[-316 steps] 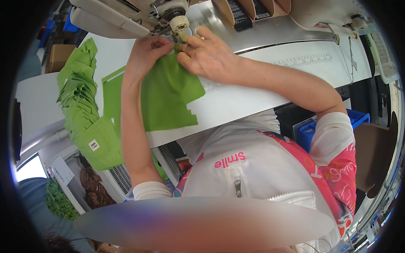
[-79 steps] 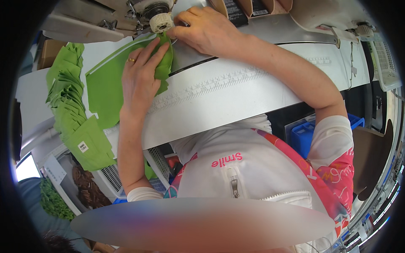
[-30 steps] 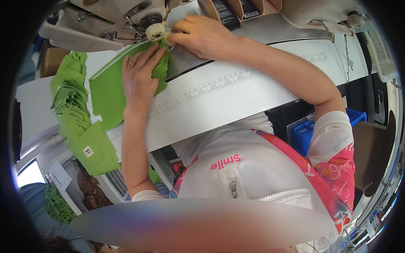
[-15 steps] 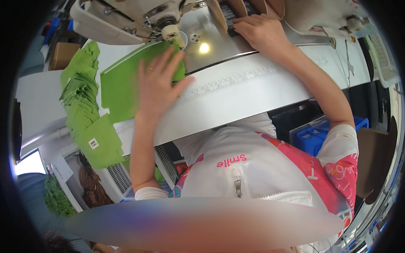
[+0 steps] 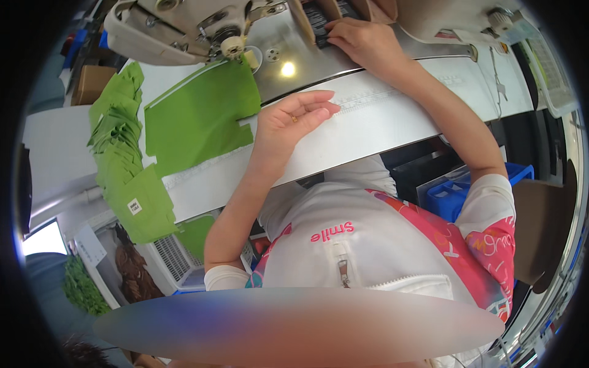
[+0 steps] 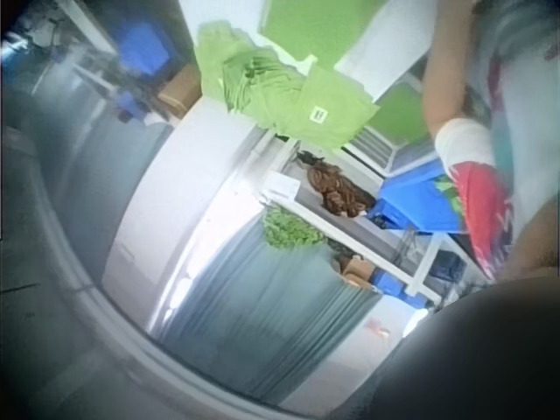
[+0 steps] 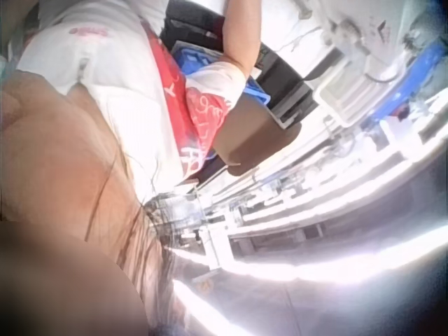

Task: Sewing labels and assembling green fabric components for accessories using an industrial sewing machine.

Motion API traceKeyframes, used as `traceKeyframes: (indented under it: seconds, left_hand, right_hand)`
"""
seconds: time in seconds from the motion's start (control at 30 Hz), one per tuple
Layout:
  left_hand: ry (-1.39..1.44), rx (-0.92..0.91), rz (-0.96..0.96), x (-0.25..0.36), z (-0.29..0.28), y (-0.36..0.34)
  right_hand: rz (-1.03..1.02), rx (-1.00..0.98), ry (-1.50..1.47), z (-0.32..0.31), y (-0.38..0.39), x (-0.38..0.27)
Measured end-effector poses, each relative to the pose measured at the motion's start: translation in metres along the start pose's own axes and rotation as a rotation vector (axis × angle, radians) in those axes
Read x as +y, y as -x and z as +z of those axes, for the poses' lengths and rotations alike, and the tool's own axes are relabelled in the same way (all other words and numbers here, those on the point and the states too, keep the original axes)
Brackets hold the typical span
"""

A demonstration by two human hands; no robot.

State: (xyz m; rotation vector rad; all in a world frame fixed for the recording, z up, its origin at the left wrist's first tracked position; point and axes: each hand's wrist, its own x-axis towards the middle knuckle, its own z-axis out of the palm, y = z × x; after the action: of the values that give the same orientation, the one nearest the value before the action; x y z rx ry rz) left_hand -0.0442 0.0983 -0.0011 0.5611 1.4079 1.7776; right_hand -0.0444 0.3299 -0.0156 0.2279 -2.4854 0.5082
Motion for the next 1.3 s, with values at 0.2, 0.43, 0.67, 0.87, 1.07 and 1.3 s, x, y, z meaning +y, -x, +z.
traceKeyframes:
  seconds: [0.2,0.43,0.67,0.87,1.07,1.3]
  left_hand:
    - [0.430,0.205,-0.200,0.006,0.015,-0.023]
    - [0.499,0.139,-0.123,-0.008,0.010,-0.035]
    - [0.520,0.125,-0.135,-0.010,0.007,-0.034]
    - [0.484,0.093,-0.129,-0.011,0.003,-0.029]
    - [0.739,0.116,-0.139,-0.014,0.014,-0.022]
    - [0.599,0.217,-0.154,-0.009,0.011,-0.009]
  right_hand:
    - [-0.199,0.009,0.100,-0.017,0.030,-0.036]
    - [-0.046,0.010,0.156,-0.036,0.020,0.001]
    - [-0.099,-0.019,0.270,-0.018,0.013,0.047]
    - [-0.076,0.142,0.125,-0.041,0.019,-0.004]
    - [-0.115,0.192,-0.041,-0.020,0.051,-0.082]
    - [-0.049,0.254,0.134,-0.057,0.045,-0.043]
